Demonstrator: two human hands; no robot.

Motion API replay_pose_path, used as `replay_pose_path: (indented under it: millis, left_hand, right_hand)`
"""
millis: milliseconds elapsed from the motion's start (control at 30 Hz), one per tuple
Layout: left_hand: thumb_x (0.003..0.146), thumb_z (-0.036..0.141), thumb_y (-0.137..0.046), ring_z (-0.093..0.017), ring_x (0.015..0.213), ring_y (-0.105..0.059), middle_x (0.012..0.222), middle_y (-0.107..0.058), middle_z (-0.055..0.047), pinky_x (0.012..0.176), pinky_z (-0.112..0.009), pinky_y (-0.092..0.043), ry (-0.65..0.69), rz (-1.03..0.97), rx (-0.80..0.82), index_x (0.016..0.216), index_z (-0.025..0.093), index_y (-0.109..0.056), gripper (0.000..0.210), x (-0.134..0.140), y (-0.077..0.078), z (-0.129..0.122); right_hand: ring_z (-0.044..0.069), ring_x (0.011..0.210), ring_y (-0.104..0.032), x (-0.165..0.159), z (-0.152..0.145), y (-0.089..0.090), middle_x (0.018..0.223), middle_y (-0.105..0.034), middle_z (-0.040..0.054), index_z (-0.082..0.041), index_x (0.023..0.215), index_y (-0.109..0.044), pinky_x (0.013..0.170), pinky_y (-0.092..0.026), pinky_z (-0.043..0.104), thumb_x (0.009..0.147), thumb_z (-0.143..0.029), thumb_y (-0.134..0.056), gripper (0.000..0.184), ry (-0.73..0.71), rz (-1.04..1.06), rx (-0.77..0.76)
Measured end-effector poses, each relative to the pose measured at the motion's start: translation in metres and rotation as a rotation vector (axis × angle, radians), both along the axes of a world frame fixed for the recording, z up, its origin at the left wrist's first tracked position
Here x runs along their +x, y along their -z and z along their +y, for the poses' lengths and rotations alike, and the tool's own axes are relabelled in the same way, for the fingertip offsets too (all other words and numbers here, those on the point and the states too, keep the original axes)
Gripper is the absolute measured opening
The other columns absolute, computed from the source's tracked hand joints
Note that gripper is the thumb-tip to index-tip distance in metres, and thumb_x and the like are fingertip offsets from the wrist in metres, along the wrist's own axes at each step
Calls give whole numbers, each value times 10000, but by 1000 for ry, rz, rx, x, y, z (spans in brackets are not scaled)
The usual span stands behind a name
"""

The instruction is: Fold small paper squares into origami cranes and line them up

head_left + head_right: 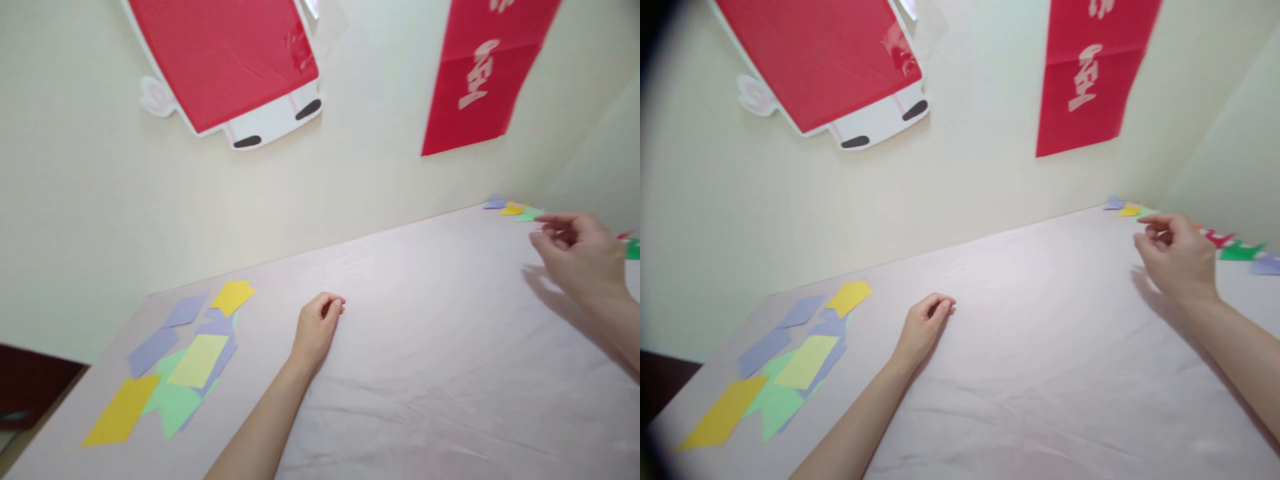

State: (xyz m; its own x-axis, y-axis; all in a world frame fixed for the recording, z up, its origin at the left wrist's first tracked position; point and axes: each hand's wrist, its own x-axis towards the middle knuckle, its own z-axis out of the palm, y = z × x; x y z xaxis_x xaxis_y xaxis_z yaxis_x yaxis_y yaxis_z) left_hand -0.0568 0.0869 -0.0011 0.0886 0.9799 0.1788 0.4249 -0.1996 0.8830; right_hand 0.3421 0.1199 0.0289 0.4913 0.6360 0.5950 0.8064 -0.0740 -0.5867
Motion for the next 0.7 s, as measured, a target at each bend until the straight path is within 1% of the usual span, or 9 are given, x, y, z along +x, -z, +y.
replay_pose_path:
  millis: [100, 167, 200, 300, 367, 467, 567, 667, 700]
  left_hand:
    - [877, 225, -506, -161, 817, -665, 842, -716, -30, 766, -267, -489, -11, 27, 5, 873, 185, -685, 183, 0, 2, -1]
    - [868, 194, -511, -155, 816, -666, 852, -720, -26, 764, -261, -495, -15, 38, 9, 885, 190, -689, 178, 0, 1, -2]
    - [857, 177, -521, -153, 822, -664, 860, -721, -24, 770, -259, -497, -16, 43, 11, 880, 190, -690, 171, 0, 0, -2]
    - [826, 135, -556, -140, 840, -657, 905, -721, -18, 792, -246, -499, -19, 56, 15, 903, 197, -692, 168, -5, -4, 0]
    - [810, 114, -570, -136, 858, -653, 956, -716, -24, 799, -243, -500, -56, 75, 11, 936, 199, -686, 192, -17, -8, 5]
    - [803, 90, -564, -150, 922, -644, 1049, -695, -59, 826, -268, -500, -205, 123, -16, 1007, 188, -664, 248, -53, -14, 15]
    - [806, 102, -594, -172, 935, -648, 1077, -684, -89, 820, -293, -510, -354, 206, -80, 1026, 171, -651, 237, -108, -26, 24]
    - [822, 120, -633, -197, 1038, -621, 1156, -649, -95, 903, -329, -495, -516, 328, -148, 1080, 175, -628, 264, -165, -41, 29]
    - [850, 167, -633, -211, 1063, -607, 1190, -626, -103, 914, -358, -497, -577, 375, -172, 1120, 170, -611, 270, -182, -46, 30]
  right_hand:
    - [155, 646, -549, -85, 7, 6, 795, -622, 44, -200, 1050, -622, 644, -427, 282, 804, -252, -595, 253, -394, 29, -131]
    - [153, 588, -538, -139, 4, 13, 739, -608, 20, -207, 1055, -597, 595, -432, 280, 830, -281, -555, 240, -710, 11, -226]
    - [151, 587, -540, -163, 2, 16, 743, -608, 16, -212, 1056, -591, 596, -439, 280, 856, -295, -522, 227, -835, -12, -251]
    - [151, 630, -570, -215, -8, 25, 798, -624, 13, -228, 1077, -569, 614, -456, 271, 890, -297, -487, 216, -1061, -44, -306]
    - [152, 634, -576, -231, -13, 29, 786, -624, 8, -236, 1058, -573, 618, -458, 273, 908, -298, -465, 195, -1123, -49, -316]
    - [159, 652, -584, -234, -15, 31, 789, -630, 13, -232, 1038, -582, 632, -464, 283, 908, -302, -469, 186, -1137, -41, -324]
    - [162, 661, -585, -229, -12, 31, 794, -631, 17, -223, 1027, -582, 636, -470, 289, 895, -277, -461, 187, -1117, 6, -336]
    - [166, 672, -586, -228, -9, 31, 796, -635, 20, -219, 1009, -590, 639, -472, 292, 877, -263, -468, 185, -1118, 28, -325]
    - [166, 672, -585, -228, -9, 30, 795, -636, 20, -219, 1002, -593, 639, -471, 293, 872, -259, -472, 182, -1125, 29, -323]
